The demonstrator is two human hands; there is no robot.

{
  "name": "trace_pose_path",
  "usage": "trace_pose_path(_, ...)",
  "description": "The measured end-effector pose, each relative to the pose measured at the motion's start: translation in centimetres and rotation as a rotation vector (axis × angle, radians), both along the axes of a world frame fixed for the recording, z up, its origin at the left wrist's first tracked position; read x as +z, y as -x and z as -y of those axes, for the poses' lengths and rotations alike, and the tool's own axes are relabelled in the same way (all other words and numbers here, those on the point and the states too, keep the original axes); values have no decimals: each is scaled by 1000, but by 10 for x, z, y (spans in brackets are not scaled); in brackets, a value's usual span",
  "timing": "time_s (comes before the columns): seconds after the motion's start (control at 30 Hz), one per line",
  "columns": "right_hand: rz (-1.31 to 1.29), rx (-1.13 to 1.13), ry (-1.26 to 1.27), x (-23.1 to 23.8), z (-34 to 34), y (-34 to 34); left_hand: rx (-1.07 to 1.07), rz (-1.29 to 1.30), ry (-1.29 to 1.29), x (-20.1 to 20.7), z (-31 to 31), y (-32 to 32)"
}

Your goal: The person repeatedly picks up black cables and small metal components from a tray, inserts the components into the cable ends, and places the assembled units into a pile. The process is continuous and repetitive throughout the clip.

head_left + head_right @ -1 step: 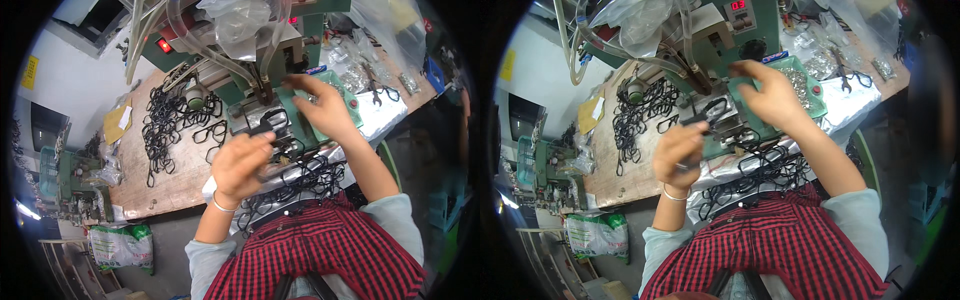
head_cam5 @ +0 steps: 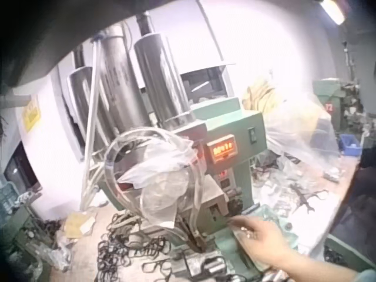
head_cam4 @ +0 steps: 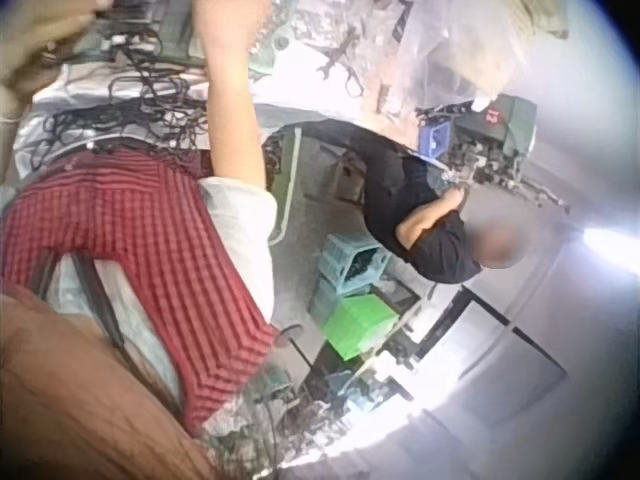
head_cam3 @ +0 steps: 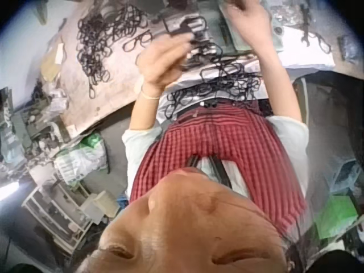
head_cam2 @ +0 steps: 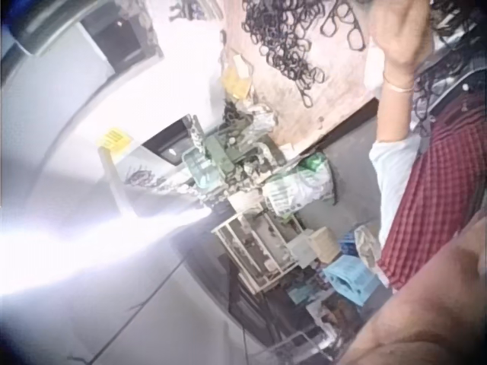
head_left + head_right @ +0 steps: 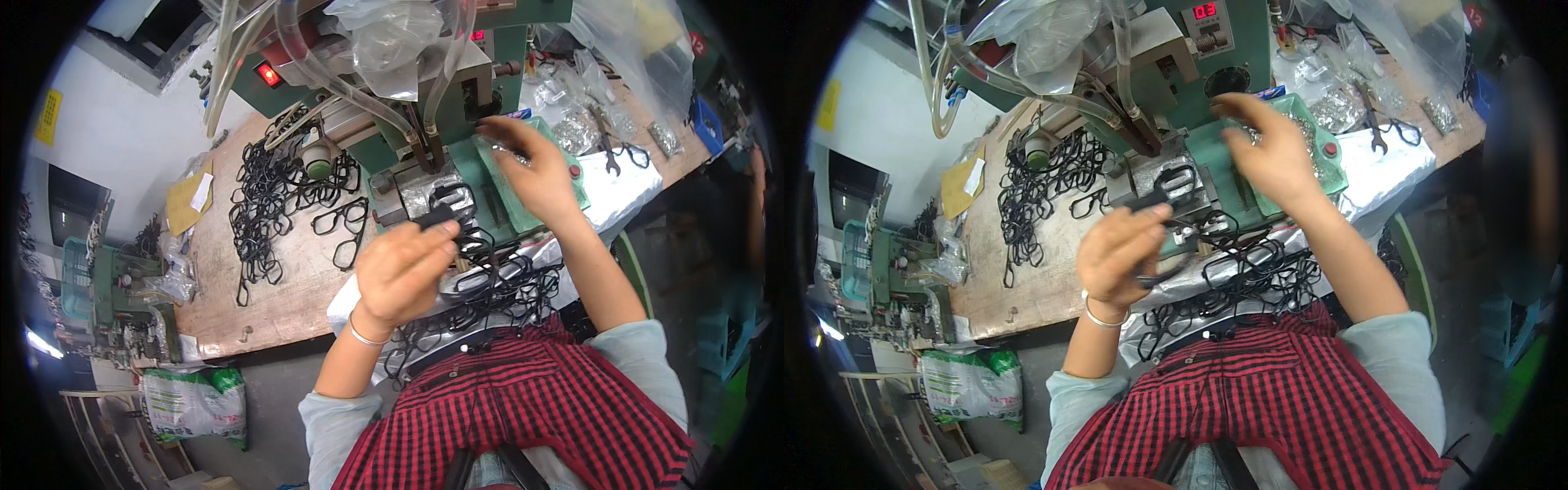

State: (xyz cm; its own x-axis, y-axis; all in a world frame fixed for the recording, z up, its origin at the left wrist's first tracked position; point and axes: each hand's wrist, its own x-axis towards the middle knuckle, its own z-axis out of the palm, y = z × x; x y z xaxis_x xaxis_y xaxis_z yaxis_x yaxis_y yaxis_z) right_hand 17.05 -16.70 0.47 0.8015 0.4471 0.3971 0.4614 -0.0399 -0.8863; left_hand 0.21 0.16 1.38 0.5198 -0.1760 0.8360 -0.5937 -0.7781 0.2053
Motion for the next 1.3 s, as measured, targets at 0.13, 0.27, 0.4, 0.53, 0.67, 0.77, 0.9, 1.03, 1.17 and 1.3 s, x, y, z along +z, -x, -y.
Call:
trace_pose_path(0.13, -13, -312, -16, -91, 59, -47, 29, 120, -267, -15, 4, -14)
trace_pose_path(0.27, 209, -314, 529, -59, 93, 2, 39, 166, -251, -26, -4, -14)
trace_pose_path(0.4, 471, -380, 684, -90, 84, -2, 56, 147, -175, -28, 1, -11)
trace_pose_path(0.53, 549, -434, 664, -104, 54, -21, 156, 17, 87, -46, 24, 19)
trace_pose_path(0.67, 621, -442, 617, -88, 43, -17, 740, 74, 126, -65, -37, 79)
trace_pose_path(0.77, 717, -402, 530, -84, 42, -22, 1105, -68, 203, -69, -139, 102)
trace_pose_path(0.9, 642, -339, 384, -80, 28, -29, 1420, -749, -178, -68, -260, 105)
trace_pose_path(1.03, 426, -352, 318, -84, 27, -35, 1457, -1171, 133, -90, -326, 95)
trace_pose_path(1.17, 284, -428, 317, -91, 58, -21, 1360, -753, 312, -160, -322, 95)
trace_pose_path(1.3, 162, -465, 235, -103, 97, -12, 982, -766, 427, -145, -253, 89)
